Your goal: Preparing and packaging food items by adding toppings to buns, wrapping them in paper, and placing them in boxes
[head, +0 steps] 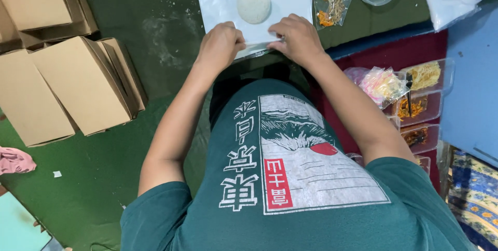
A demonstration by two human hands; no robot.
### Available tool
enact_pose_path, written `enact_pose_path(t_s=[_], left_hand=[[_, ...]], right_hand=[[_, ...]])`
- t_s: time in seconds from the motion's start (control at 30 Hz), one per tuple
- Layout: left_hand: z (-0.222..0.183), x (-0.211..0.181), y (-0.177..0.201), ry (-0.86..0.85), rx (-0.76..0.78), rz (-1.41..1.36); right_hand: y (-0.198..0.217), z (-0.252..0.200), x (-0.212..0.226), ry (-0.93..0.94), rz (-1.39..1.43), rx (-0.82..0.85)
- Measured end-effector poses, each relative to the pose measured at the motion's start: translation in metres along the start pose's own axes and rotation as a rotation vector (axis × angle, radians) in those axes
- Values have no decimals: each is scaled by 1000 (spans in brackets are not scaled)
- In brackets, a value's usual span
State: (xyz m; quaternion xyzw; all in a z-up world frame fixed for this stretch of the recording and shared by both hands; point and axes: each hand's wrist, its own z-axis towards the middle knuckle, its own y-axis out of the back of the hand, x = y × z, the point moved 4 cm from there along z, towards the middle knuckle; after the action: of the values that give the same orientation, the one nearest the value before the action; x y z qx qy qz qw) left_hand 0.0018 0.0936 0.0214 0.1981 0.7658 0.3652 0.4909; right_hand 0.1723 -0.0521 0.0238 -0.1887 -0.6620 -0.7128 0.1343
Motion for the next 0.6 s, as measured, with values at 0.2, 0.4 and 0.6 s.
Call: enact_pose_path(t_s=[0.2, 0.4, 0.6], left_hand=[[5, 3, 7, 151, -6, -107], [14, 6, 18, 175, 21, -78], [19, 12, 23, 95, -7, -110]], right_hand=[[14, 1, 14, 34, 114, 44], [14, 9, 11, -48, 129, 43], [12, 18, 15, -50, 82, -7]])
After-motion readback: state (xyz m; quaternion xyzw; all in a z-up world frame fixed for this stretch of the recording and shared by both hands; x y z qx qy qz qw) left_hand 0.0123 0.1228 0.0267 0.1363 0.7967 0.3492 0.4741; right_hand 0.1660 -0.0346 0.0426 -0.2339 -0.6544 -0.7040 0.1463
